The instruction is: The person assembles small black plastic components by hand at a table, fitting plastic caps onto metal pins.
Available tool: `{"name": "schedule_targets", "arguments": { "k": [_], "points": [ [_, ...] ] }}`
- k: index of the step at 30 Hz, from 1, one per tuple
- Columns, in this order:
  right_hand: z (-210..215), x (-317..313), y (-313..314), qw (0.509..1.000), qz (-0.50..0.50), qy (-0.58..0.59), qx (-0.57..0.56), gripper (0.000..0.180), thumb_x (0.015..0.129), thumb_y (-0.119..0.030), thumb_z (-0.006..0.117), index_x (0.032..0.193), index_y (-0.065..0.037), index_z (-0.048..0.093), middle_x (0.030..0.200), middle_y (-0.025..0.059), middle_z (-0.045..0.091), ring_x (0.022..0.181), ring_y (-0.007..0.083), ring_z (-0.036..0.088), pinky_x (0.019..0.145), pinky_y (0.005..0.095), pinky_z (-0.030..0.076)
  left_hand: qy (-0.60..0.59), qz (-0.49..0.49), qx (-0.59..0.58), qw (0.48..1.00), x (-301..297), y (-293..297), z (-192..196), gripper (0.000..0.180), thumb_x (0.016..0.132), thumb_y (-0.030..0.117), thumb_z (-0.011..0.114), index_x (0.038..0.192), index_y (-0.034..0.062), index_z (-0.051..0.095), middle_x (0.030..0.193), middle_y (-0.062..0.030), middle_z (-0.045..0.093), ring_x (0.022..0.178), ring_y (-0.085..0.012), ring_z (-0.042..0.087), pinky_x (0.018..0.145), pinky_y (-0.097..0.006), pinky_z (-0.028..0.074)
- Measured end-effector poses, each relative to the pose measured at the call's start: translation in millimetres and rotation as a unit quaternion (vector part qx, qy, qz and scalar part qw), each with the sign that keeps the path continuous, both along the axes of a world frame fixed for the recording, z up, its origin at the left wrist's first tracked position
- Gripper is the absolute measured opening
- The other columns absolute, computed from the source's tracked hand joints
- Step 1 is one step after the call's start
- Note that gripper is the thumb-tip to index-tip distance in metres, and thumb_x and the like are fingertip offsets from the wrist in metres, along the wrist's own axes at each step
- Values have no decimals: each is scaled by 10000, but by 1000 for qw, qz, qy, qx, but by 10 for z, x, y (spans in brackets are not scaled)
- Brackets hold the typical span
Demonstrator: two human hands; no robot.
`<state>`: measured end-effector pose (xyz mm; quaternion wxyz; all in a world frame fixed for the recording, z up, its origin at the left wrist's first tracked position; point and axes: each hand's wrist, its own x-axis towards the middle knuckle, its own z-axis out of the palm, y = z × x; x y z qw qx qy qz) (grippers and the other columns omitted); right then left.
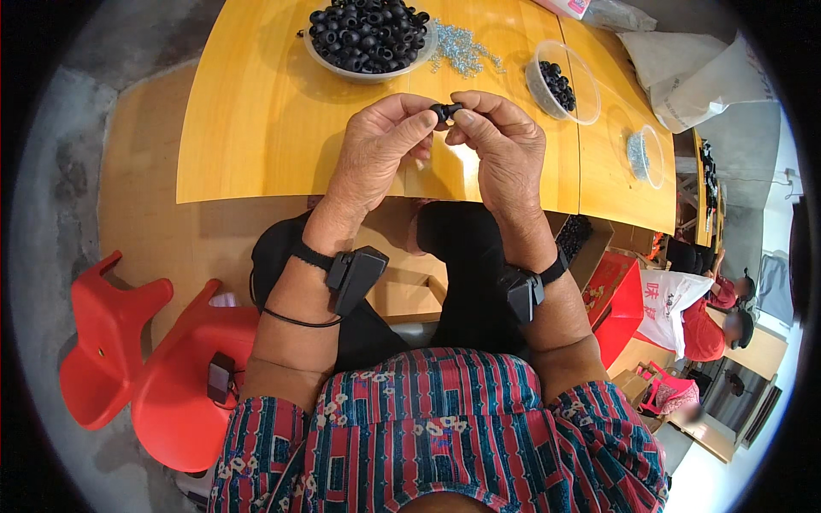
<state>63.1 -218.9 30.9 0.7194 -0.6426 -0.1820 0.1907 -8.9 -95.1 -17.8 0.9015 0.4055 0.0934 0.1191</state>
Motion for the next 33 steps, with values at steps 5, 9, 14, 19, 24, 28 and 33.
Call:
{"name": "schedule_targets", "arguments": {
  "k": [5, 9, 14, 19, 24, 28, 33],
  "points": [
    [-10, 3, -6, 1000, 1, 1, 5, 180, 813, 24, 607, 989, 53, 629, 813, 90, 642, 657, 136, 598, 639, 226, 492, 6, 3, 7, 1000, 2, -9, -3, 219, 860, 210, 637, 975, 24, 616, 776, 12, 591, 685, -53, 545, 604, -188, 468],
    [27, -4, 3, 1000, 2, -23, -14, 172, 809, 23, 613, 977, 52, 635, 830, 85, 646, 660, 133, 594, 640, 223, 490, -3, 0, 7, 1000, 6, 1, 2, 218, 860, 213, 637, 974, 28, 618, 781, 16, 594, 695, -50, 545, 607, -188, 467],
    [36, -15, 18, 998, 6, -60, -20, 163, 804, 31, 619, 964, 54, 640, 849, 84, 650, 670, 127, 594, 651, 220, 493, -7, 1, 6, 1000, 1, 8, 11, 219, 860, 218, 636, 976, 32, 620, 796, 14, 605, 704, -47, 544, 616, -189, 468],
    [-16, -22, 27, 990, -28, -136, -17, 142, 766, 32, 654, 905, 1, 663, 780, 47, 635, 670, 108, 586, 613, 209, 478, -6, 0, 8, 1000, 11, -1, 10, 219, 863, 221, 632, 975, 33, 621, 808, 11, 614, 708, -48, 546, 634, -187, 472],
    [43, -11, 13, 914, -49, -378, -140, 142, 726, 34, 668, 851, -31, 651, 759, 61, 623, 700, 139, 616, 608, 238, 493, -8, -4, 16, 1000, 6, 16, -17, 203, 875, 195, 615, 998, 33, 611, 815, 6, 611, 713, -56, 537, 644, -192, 460],
    [109, -6, 11, 858, -54, -475, -190, 126, 726, 29, 667, 832, -35, 642, 768, 74, 625, 713, 153, 630, 607, 250, 506, -15, 0, 24, 1000, 22, -5, -25, 216, 862, 221, 634, 959, 28, 624, 788, 12, 605, 695, -46, 541, 627, -186, 468],
    [24, -44, -12, 969, -24, -235, -70, 114, 768, 15, 659, 879, -13, 655, 786, 61, 632, 702, 127, 618, 625, 225, 502, -24, -6, 17, 1000, 11, -33, -3, 218, 867, 223, 630, 961, 26, 625, 787, 11, 604, 694, -47, 541, 629, -184, 469]
  ]
}}
